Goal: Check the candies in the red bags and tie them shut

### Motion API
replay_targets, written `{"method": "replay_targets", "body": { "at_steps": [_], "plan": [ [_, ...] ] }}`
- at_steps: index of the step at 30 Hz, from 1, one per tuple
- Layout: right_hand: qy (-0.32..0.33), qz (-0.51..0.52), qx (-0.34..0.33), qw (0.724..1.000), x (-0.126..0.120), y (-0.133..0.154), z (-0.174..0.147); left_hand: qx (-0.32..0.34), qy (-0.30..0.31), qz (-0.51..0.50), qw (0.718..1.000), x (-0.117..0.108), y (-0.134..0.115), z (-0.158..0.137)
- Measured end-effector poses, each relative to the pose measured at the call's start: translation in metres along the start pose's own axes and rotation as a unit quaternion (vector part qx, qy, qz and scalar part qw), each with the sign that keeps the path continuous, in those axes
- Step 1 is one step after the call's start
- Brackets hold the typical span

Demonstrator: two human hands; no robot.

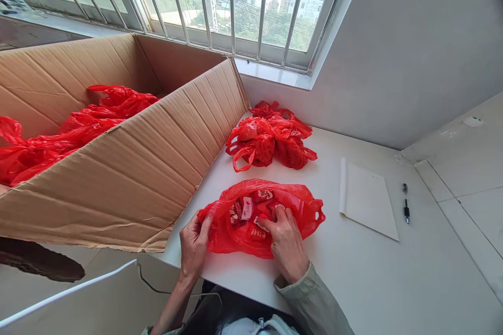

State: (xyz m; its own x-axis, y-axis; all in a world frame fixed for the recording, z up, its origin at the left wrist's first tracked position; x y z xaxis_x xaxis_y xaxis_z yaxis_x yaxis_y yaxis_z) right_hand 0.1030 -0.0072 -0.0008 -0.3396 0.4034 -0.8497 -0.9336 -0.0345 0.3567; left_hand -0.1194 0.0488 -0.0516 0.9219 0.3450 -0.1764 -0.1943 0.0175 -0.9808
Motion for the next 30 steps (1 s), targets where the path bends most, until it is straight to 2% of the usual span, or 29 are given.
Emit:
{"method": "replay_targets", "body": {
  "at_steps": [5,8,13,20,24,30],
  "plan": [
    [-0.037,-0.040,0.030,0.998,-0.019,-0.022,0.002,0.006,0.008,-0.001,1.000,0.001,-0.003,-0.002],
    [-0.021,-0.078,0.045,0.996,-0.022,-0.032,0.004,0.008,0.012,0.000,1.000,0.002,-0.004,-0.002],
    [0.046,-0.066,0.056,0.995,-0.011,-0.026,0.016,0.010,0.022,-0.003,1.000,0.004,-0.002,-0.002],
    [0.046,-0.026,-0.005,0.999,0.008,0.002,0.035,0.008,0.028,-0.016,0.999,0.003,-0.003,-0.003],
    [0.058,-0.038,-0.002,0.998,0.017,-0.003,0.040,0.004,0.030,-0.027,0.999,0.004,-0.004,-0.002],
    [0.065,-0.038,0.004,0.997,0.014,-0.016,0.037,-0.012,0.031,-0.048,0.998,0.004,-0.002,-0.004]
  ]
}}
Point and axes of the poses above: each hand's wrist, its own z-axis towards the middle knuckle, its own x-axis out of the palm, y = z × x, the point moved 10 cm from there along z, towards the middle knuckle, and after that the axes turned 12 degrees about -y, right-handed, at the moved point
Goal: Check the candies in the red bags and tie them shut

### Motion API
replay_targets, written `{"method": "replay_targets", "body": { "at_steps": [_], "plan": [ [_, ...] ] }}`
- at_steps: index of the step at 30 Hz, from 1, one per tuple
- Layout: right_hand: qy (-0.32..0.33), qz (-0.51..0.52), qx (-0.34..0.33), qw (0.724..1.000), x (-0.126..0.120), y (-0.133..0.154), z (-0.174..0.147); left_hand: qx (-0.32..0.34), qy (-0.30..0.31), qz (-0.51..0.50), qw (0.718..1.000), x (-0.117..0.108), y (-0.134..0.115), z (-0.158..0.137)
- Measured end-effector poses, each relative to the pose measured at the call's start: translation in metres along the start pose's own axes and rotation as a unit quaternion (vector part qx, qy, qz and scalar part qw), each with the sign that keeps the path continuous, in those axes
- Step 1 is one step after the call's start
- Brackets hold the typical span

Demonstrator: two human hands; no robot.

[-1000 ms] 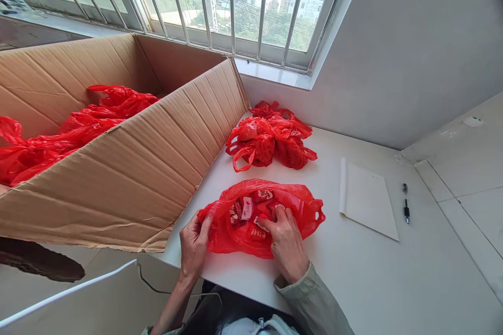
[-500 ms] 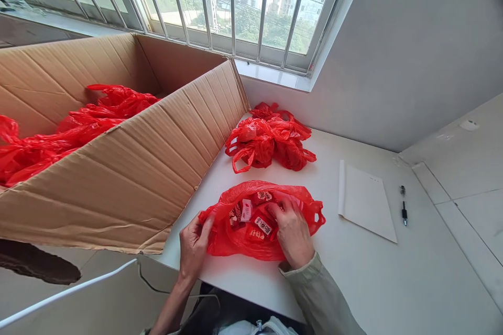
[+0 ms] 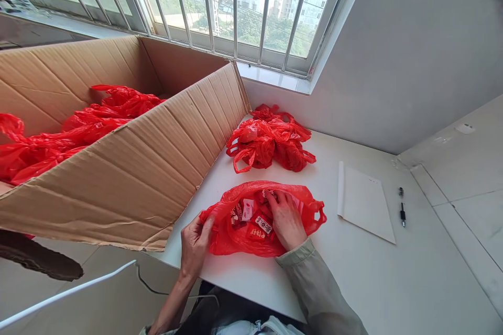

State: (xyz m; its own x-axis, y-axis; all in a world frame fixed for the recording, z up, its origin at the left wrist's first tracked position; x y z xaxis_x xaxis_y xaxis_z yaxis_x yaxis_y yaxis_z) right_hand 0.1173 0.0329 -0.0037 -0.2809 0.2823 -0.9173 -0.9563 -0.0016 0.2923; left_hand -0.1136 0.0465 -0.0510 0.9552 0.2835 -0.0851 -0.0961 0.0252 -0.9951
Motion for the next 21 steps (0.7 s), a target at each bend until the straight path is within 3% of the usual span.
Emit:
{"method": "replay_targets", "body": {
  "at_steps": [5,11,17,21],
  "plan": [
    [0.015,0.047,-0.051,0.997,0.004,0.009,-0.014,-0.020,-0.002,-0.026,0.999,0.000,0.005,0.000],
    [0.012,0.010,-0.013,1.000,0.002,0.010,-0.017,-0.029,-0.021,-0.053,0.998,-0.005,0.010,0.001],
    [0.070,0.087,-0.145,0.983,0.018,0.053,-0.027,-0.034,-0.015,-0.071,0.997,-0.005,0.009,0.002],
    [0.064,0.069,-0.117,0.989,0.021,0.046,-0.023,-0.023,-0.034,-0.071,0.997,-0.009,0.006,0.004]
  ]
}}
Point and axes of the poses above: each hand's wrist, its own z-axis towards the middle knuckle, its own x-axis out of the palm, y = z × x, the point moved 10 cm from there along z, towards the middle knuckle, and after that the axes turned 12 degrees about -y, right-handed, at the moved point
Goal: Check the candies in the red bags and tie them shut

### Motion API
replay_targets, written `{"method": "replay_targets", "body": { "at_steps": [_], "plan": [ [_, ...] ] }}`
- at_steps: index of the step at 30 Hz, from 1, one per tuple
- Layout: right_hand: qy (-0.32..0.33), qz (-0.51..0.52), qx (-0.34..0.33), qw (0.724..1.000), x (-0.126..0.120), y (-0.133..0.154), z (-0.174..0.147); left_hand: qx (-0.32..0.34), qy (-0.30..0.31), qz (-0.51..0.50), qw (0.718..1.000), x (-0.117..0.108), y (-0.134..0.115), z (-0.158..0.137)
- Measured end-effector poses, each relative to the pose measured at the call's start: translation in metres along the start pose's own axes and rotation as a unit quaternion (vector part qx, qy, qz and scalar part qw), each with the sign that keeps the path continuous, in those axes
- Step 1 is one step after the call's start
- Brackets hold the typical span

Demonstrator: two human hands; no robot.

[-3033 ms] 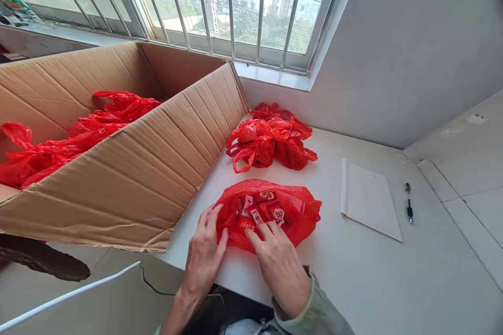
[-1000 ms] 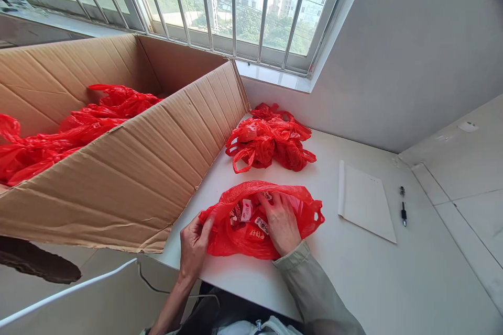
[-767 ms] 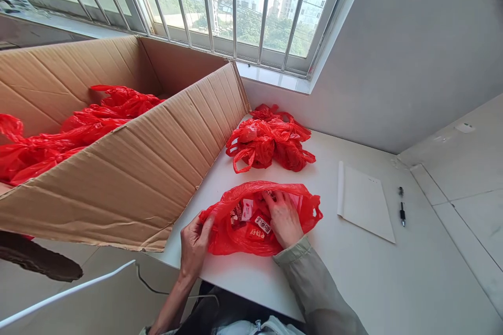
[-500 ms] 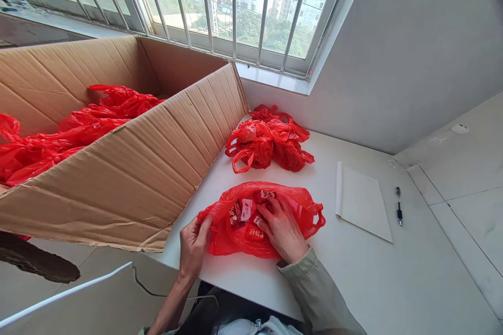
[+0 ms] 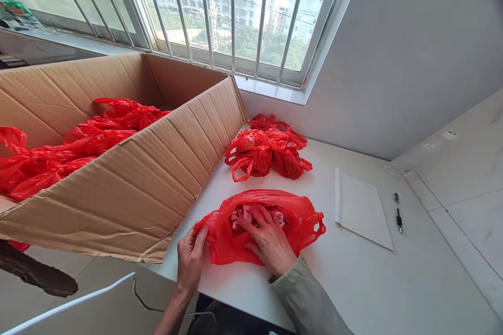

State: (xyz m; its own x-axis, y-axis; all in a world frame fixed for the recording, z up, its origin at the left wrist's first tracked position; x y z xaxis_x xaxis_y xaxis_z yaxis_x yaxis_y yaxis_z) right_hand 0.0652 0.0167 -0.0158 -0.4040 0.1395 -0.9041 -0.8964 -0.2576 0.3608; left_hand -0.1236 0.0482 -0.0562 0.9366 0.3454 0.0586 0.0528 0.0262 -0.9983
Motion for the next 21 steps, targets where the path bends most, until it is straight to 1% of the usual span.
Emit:
{"method": "replay_targets", "body": {
  "at_steps": [2,4,6,8,10,12,15,17,19,21],
  "plan": [
    [-0.011,-0.017,0.029,0.999,-0.005,-0.007,0.001,0.005,-0.009,0.002,1.000,-0.001,-0.002,0.000],
    [-0.014,-0.025,0.035,0.999,-0.007,-0.008,0.002,0.005,-0.011,0.004,1.000,-0.001,-0.003,0.000],
    [-0.010,-0.017,0.009,1.000,-0.004,0.000,0.004,0.003,-0.007,0.005,1.000,0.000,-0.005,-0.001],
    [-0.006,-0.005,-0.032,0.999,0.001,0.011,0.006,0.001,-0.003,0.004,1.000,0.001,-0.006,-0.002],
    [-0.007,-0.005,-0.051,0.999,0.004,0.017,0.008,0.000,-0.003,-0.001,1.000,0.000,-0.007,-0.003],
    [-0.015,-0.023,-0.038,0.999,0.003,0.015,0.009,0.003,-0.011,-0.007,1.000,-0.003,-0.007,-0.002],
    [-0.037,-0.057,0.003,0.998,-0.005,0.006,0.009,0.009,-0.029,-0.016,0.999,-0.008,-0.003,-0.001],
    [-0.052,-0.066,0.013,0.996,-0.010,0.003,0.008,0.014,-0.033,-0.019,0.999,-0.010,-0.003,-0.001],
    [-0.058,-0.063,0.013,0.996,-0.011,0.002,0.006,0.019,-0.020,-0.017,0.999,-0.007,-0.007,-0.003],
    [-0.056,-0.058,0.016,0.997,-0.014,0.000,0.003,0.022,0.011,-0.006,1.000,-0.002,-0.014,-0.008]
  ]
}}
Point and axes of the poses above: each hand's wrist, its own z-axis towards the middle knuckle, its own x-axis out of the palm, y = z × x, the point moved 10 cm from there along z, towards the middle knuckle, and after that the axes turned 12 degrees about -y, right-handed, at the moved point
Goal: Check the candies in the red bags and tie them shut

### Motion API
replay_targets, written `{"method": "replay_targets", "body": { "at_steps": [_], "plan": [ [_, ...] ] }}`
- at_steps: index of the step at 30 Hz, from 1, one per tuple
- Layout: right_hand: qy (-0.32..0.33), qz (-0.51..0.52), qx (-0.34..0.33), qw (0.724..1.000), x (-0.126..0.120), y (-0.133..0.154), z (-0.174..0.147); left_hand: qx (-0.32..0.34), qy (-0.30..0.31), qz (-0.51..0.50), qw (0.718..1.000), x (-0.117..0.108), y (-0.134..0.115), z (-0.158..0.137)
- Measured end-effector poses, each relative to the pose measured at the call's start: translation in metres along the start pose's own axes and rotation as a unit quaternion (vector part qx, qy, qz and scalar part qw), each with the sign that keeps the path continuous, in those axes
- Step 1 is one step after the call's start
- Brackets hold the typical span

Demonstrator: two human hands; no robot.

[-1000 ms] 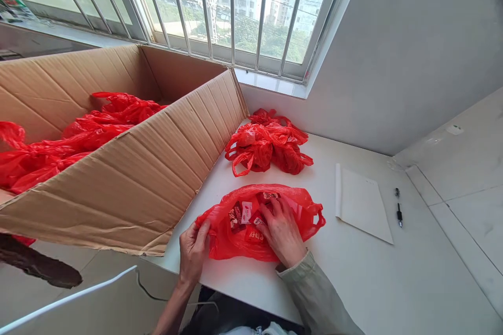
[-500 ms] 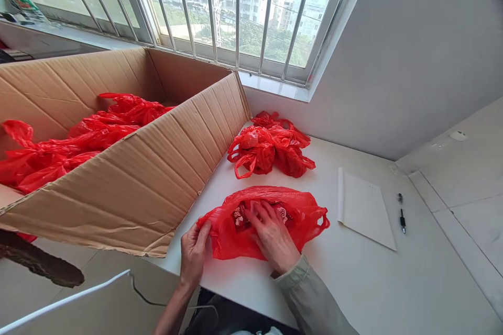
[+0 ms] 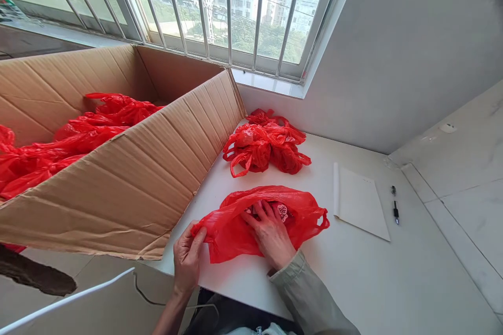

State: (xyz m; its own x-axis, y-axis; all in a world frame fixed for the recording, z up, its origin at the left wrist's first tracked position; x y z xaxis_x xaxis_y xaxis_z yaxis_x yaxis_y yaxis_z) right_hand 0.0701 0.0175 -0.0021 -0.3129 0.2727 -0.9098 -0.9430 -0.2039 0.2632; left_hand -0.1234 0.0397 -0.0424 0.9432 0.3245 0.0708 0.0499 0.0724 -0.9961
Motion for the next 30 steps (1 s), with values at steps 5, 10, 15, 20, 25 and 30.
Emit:
{"method": "replay_targets", "body": {
  "at_steps": [5,10,15,20,25,30],
  "plan": [
    [-0.062,0.070,-0.023,0.995,-0.054,-0.003,-0.020,0.037,0.051,0.087,0.994,0.000,-0.031,-0.010],
    [-0.272,0.012,0.124,0.954,-0.137,-0.084,-0.058,0.089,0.084,0.205,0.971,0.000,-0.058,-0.014],
    [-0.110,0.178,0.298,0.931,-0.098,-0.159,-0.071,0.080,0.121,0.186,0.972,0.015,-0.075,-0.011],
    [-0.143,0.371,0.322,0.859,-0.141,-0.163,-0.049,0.052,0.085,0.059,0.993,0.024,-0.113,0.013],
    [-0.325,0.435,0.270,0.795,-0.237,-0.158,-0.020,0.082,0.024,-0.097,0.992,0.041,-0.182,0.039],
    [-0.316,0.413,0.224,0.825,-0.248,-0.136,-0.016,0.148,0.079,-0.079,0.983,0.065,-0.214,0.038]
  ]
}}
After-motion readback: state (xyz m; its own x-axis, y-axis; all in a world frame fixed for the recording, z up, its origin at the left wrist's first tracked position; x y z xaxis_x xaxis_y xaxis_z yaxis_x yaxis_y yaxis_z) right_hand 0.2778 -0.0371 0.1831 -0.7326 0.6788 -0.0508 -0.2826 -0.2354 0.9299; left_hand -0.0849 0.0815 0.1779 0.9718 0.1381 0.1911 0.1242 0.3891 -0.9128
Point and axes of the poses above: each hand's wrist, its own z-axis towards the middle knuckle, its own x-axis out of the palm, y = z × x, the point moved 10 cm from there along z, towards the middle knuckle, and after that the axes turned 12 degrees about -y, right-handed, at the moved point
